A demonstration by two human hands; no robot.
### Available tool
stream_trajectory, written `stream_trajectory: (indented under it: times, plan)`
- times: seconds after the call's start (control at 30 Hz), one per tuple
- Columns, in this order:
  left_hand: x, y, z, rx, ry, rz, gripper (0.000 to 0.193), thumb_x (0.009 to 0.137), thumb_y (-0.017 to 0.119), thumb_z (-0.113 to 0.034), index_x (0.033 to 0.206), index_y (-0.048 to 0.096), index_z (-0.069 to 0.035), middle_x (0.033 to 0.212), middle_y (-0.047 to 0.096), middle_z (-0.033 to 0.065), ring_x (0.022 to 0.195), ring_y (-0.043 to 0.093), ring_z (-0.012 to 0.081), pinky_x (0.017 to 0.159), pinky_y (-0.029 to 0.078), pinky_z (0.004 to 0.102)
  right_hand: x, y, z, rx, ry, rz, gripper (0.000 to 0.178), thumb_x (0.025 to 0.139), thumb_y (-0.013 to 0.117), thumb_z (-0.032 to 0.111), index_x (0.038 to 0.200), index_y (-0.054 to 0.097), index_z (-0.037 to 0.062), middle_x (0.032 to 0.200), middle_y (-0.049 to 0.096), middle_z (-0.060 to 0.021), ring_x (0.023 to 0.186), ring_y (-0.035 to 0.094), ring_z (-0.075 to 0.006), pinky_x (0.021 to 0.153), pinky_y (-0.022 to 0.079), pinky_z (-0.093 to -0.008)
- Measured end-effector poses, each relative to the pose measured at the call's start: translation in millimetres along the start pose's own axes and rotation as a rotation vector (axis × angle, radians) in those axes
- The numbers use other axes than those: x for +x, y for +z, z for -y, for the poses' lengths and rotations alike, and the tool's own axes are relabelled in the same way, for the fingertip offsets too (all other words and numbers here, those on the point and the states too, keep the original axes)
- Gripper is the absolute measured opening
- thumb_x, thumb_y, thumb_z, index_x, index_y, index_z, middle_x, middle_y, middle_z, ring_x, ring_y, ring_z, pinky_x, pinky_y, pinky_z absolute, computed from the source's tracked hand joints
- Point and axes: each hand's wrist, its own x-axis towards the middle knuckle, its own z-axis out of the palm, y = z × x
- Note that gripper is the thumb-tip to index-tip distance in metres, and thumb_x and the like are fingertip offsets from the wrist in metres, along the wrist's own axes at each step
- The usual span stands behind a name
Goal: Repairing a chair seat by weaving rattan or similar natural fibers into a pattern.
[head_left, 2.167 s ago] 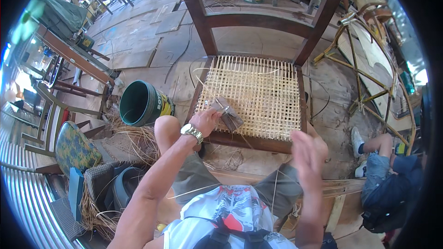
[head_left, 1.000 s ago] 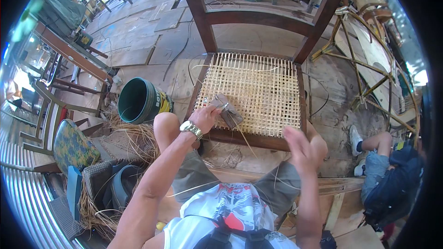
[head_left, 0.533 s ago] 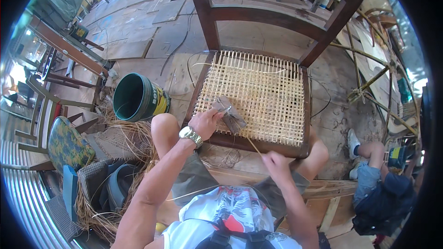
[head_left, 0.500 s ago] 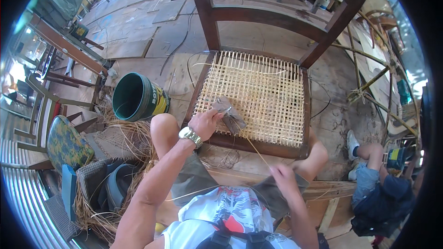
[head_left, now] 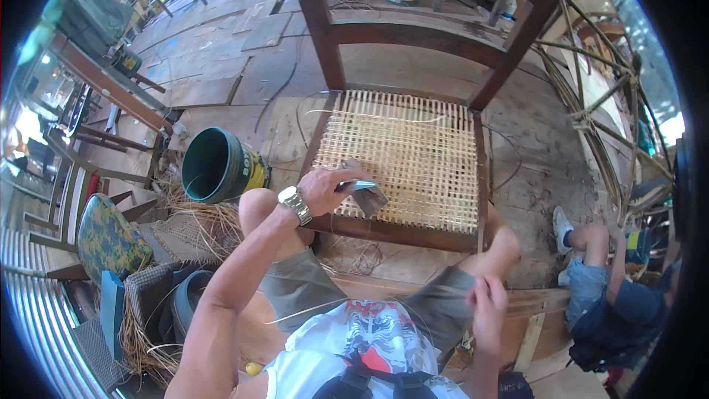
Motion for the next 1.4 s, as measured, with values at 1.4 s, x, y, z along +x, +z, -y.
stream_trajectory:
  times: [1.4]
  plan:
    - [31.1,-287.1,191.2,0.332,-0.762,-0.446,0.058,0.091,0.063,-0.063,0.104,0.073,-0.006,0.074,0.069,0.0029,0.059,0.056,0.0098,0.054,0.044,0.0287,59.9,24.2,44.7,-0.228,0.108,0.473,0.011,0.098,0.064,0.013,0.095,0.066,0.0022,0.070,0.062,-0.0009,0.057,0.053,-0.0049,0.051,0.043,-0.0208]
